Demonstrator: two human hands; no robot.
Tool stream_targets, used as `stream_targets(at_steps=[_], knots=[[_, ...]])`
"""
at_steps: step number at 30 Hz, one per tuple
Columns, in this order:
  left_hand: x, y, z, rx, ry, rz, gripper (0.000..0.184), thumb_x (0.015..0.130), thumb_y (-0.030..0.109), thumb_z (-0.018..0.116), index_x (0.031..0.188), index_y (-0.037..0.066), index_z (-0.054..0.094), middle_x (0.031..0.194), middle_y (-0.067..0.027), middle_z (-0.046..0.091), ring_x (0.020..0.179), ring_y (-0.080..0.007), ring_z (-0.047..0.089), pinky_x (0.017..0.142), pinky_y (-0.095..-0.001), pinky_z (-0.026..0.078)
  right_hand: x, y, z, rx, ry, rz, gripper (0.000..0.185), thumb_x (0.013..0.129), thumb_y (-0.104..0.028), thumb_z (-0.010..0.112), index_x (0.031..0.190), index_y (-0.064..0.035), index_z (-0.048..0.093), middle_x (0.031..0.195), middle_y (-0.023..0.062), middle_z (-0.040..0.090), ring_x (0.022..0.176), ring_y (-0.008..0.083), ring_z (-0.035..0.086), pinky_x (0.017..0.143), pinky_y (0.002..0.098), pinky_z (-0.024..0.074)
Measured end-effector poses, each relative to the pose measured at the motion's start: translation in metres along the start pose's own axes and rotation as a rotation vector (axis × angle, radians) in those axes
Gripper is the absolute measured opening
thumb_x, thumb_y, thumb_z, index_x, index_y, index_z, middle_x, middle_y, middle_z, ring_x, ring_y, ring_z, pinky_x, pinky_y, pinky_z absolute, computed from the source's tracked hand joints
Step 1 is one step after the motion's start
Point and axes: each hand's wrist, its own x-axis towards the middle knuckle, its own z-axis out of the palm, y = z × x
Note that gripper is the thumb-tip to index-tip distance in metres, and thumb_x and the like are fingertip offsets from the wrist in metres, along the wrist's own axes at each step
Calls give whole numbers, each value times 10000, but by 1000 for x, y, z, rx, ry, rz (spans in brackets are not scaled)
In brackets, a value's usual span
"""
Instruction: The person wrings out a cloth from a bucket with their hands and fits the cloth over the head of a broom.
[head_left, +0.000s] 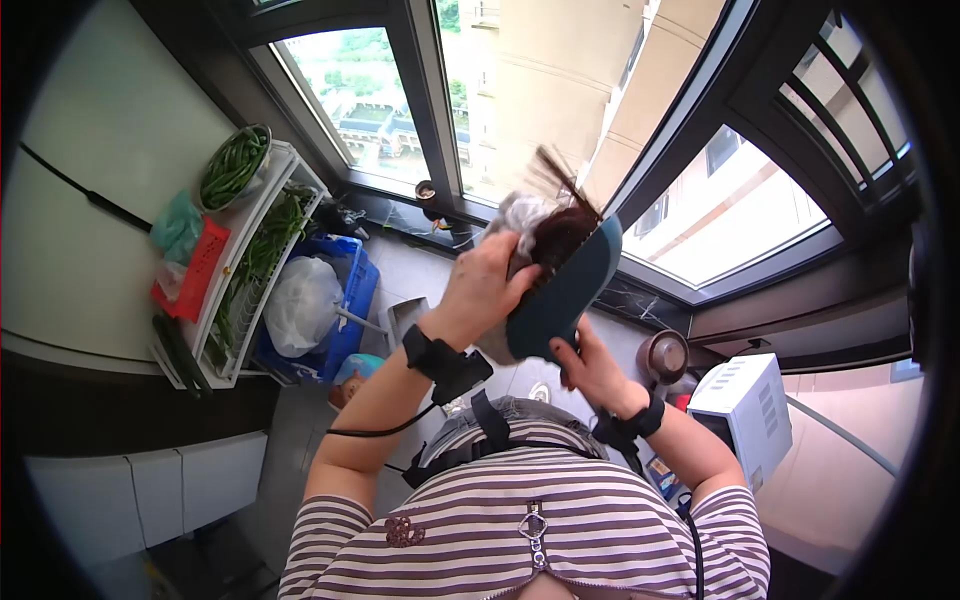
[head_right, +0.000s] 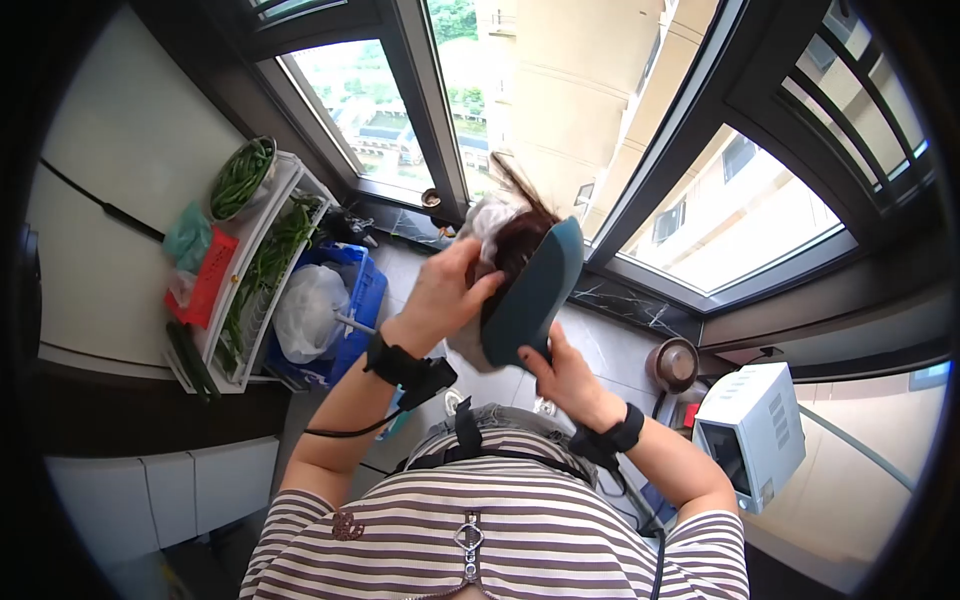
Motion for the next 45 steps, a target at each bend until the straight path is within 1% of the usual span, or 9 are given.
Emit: stream_targets(at_steps=[6,10,18,20,26,30,34,38,45], knots=[[-18,-3,32,20,-141,-272,188,736,158,502,813,-12,488,697,-261,567,712,-433,559,669,-491,441,-9,-19,-21,-86,-505,220,558,883,-475,425,992,65,513,655,103,579,587,181,591,534,313,454],[-27,-15,37,55,-301,-421,206,758,152,459,876,-15,479,744,-284,566,752,-449,551,706,-503,431,-6,7,-5,-251,-181,-121,636,858,-535,428,699,58,598,543,161,544,564,233,562,551,342,442],[-14,-47,43,-85,-327,-381,222,748,109,483,919,-28,517,817,-276,570,829,-430,547,717,-450,443,31,2,-15,390,-109,-159,686,837,-326,593,1305,25,234,1181,102,453,1049,147,434,893,276,368],[-17,-49,49,-177,-427,-425,210,782,-1,471,975,-30,549,796,-61,603,721,-114,535,627,-263,442,37,3,-15,244,173,-420,733,826,-258,620,1328,33,172,1217,113,413,1094,139,392,917,268,341],[-23,-72,84,-512,-282,-393,182,768,45,484,895,-41,581,768,-147,618,731,-206,588,668,-327,457,28,-36,-13,-369,422,-930,349,695,49,616,1029,-50,585,973,134,570,843,254,597,744,285,476],[9,6,9,-928,-134,-619,76,744,26,515,743,-4,585,682,-18,581,629,-85,520,567,-228,427,10,-22,2,-533,371,-802,315,708,-22,623,1018,-67,588,817,126,532,674,284,580,579,350,494],[-3,61,10,6,-115,-3,47,750,68,520,727,28,516,588,-56,525,584,-102,545,500,-268,409,22,-15,21,-664,203,-709,255,706,-119,630,944,-50,568,931,175,559,717,360,578,614,398,486],[-13,64,9,155,-153,80,59,723,55,552,753,25,511,558,-78,469,566,-104,518,493,-271,395,39,-23,17,-564,191,-651,233,727,-148,606,929,-40,562,923,180,571,821,361,567,679,402,480],[-36,30,22,-487,-197,-295,57,726,43,569,731,19,517,628,-19,516,584,-71,463,512,-235,375,61,12,31,-482,225,-706,207,786,-124,527,983,-64,508,885,121,551,822,297,551,706,337,468]])
